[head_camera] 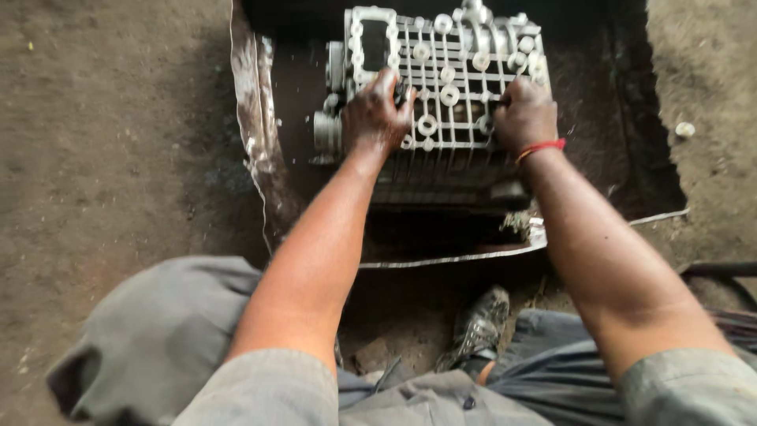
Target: The person scrubs a metallic engine block with a rag and a small tool to remove grime. They rotate the block to clean different sides and wipe away debris.
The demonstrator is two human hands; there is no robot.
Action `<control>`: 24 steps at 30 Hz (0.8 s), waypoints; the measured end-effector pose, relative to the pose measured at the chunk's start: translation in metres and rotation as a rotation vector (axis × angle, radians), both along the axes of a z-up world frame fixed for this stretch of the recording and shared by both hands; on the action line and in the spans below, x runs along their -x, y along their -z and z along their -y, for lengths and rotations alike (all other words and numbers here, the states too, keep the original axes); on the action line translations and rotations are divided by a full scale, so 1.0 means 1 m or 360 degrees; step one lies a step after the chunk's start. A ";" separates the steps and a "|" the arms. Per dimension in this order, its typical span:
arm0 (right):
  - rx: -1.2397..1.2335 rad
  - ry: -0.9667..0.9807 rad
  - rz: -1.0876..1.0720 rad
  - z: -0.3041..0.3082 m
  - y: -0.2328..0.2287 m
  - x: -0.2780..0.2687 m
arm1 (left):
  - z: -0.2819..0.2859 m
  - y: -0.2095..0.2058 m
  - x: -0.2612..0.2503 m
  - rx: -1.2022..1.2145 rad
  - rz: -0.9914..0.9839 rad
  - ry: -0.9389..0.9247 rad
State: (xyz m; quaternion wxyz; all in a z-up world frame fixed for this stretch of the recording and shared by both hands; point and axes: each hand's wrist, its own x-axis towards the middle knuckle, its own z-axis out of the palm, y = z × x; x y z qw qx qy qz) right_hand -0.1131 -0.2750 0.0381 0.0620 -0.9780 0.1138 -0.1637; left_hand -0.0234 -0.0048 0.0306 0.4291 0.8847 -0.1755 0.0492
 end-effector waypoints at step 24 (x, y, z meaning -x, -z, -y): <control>0.0052 0.0037 -0.0101 -0.023 -0.011 -0.036 | -0.002 -0.004 0.004 0.0041 0.0064 -0.0026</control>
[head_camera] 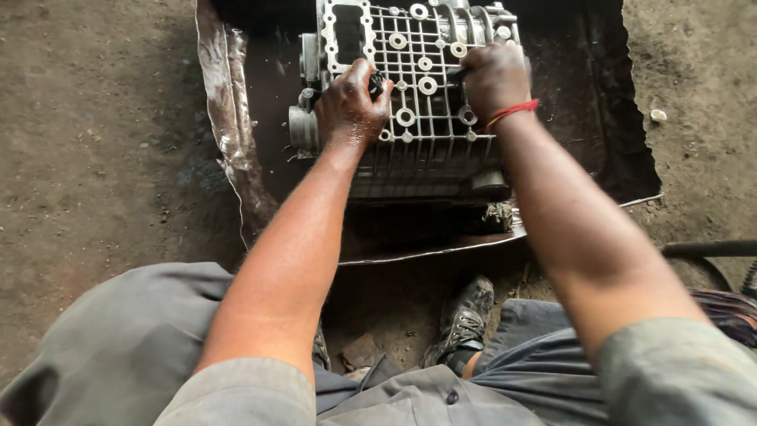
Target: The person scrubs a metallic engine block with a rag and a small tool to remove grime. They rotate the block to clean different sides and wipe away debris.
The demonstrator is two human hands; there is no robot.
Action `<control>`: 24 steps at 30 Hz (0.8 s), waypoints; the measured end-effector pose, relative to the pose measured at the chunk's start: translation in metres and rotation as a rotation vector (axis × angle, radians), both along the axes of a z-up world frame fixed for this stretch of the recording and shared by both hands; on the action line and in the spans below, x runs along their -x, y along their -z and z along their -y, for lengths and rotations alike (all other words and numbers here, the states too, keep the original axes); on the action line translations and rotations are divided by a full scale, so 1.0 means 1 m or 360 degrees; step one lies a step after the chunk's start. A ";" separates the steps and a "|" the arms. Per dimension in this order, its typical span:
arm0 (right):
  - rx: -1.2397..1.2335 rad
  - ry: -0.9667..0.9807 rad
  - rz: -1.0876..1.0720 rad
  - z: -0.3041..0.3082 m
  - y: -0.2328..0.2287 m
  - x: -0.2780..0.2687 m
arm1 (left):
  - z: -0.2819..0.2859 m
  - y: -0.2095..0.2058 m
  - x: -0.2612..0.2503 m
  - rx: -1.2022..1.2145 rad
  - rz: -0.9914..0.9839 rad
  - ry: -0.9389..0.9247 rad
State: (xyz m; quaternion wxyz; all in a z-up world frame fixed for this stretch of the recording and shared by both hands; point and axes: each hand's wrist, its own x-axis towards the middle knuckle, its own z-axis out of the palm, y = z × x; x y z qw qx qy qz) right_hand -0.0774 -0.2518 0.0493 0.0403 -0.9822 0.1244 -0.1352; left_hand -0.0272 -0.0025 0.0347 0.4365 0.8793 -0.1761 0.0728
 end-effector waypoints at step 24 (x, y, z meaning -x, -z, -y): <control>-0.0734 0.0433 -0.0504 -0.031 -0.031 0.006 | 0.002 0.014 -0.005 0.0010 0.0119 0.0001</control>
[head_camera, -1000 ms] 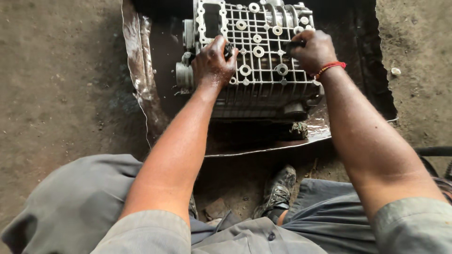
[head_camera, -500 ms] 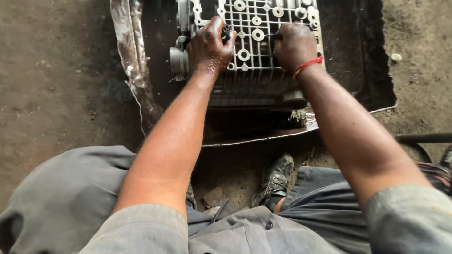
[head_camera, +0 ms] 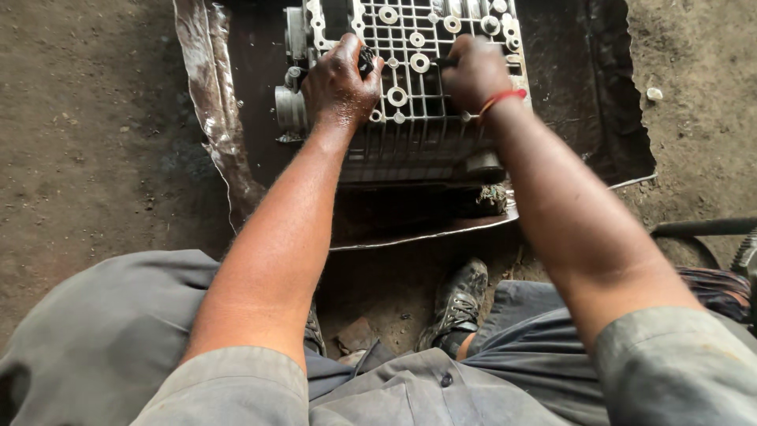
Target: The person scrubs a metallic engine block with a rag and a small tool to remove grime. They rotate the block to clean different sides and wipe away debris.
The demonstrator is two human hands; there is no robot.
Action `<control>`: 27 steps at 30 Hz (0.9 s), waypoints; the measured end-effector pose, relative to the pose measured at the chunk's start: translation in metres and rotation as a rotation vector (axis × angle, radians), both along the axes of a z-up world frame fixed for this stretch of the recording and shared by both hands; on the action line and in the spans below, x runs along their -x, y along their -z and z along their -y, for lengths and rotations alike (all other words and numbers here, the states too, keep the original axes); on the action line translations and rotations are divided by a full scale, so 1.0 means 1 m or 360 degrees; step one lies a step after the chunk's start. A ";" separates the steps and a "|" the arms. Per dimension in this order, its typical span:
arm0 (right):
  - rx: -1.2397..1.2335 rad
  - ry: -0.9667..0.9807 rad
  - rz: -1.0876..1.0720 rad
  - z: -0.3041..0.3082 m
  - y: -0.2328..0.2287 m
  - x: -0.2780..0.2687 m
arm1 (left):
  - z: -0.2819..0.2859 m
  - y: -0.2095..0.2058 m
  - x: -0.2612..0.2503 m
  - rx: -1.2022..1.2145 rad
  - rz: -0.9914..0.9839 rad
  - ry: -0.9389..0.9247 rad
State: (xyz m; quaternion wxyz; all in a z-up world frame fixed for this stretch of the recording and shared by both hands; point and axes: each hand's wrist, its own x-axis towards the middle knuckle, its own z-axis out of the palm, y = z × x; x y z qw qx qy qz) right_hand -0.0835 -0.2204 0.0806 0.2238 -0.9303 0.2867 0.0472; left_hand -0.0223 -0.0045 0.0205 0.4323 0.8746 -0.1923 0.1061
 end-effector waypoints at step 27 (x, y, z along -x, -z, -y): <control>0.0531 -0.0108 0.0130 0.010 0.019 0.009 | 0.001 -0.002 0.002 -0.0013 0.0052 0.0001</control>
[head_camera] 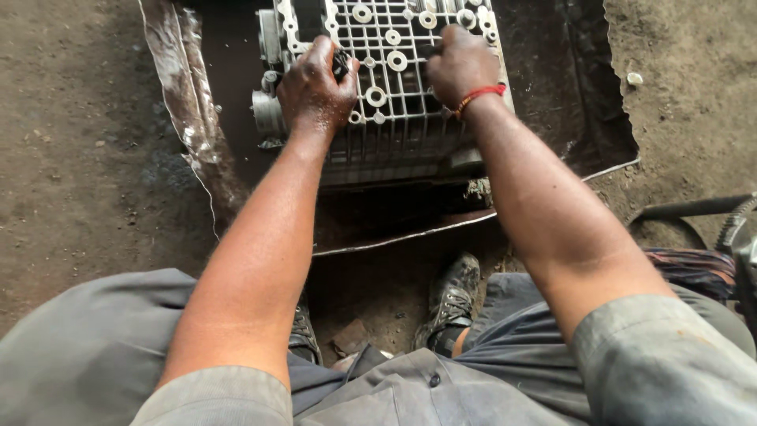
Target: The person scrubs a metallic engine block with a rag and a small tool to remove grime. They rotate the block to clean different sides and wipe away debris.
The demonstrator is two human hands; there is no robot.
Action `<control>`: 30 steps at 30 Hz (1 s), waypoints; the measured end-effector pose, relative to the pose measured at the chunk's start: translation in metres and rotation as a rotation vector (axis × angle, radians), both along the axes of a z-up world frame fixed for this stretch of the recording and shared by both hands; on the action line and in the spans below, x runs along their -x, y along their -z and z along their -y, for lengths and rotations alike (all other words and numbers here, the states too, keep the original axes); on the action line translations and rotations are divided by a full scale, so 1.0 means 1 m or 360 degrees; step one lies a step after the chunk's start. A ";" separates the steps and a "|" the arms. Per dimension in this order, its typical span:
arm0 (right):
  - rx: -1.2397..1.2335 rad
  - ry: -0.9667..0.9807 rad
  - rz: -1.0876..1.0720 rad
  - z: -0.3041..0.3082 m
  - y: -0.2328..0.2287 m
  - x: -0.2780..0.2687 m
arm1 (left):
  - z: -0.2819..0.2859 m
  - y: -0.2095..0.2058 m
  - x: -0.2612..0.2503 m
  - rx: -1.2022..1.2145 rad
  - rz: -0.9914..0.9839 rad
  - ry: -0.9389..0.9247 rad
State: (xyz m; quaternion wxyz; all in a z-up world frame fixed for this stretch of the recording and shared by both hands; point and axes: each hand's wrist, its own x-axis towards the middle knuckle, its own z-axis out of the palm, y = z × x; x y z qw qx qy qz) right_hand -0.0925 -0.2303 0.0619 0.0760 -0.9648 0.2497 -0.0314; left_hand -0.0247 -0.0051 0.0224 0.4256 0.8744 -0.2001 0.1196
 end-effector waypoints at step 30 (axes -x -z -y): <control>-0.0115 0.0066 0.0049 -0.015 0.000 -0.004 | -0.003 -0.015 0.004 -0.0033 -0.0103 -0.0009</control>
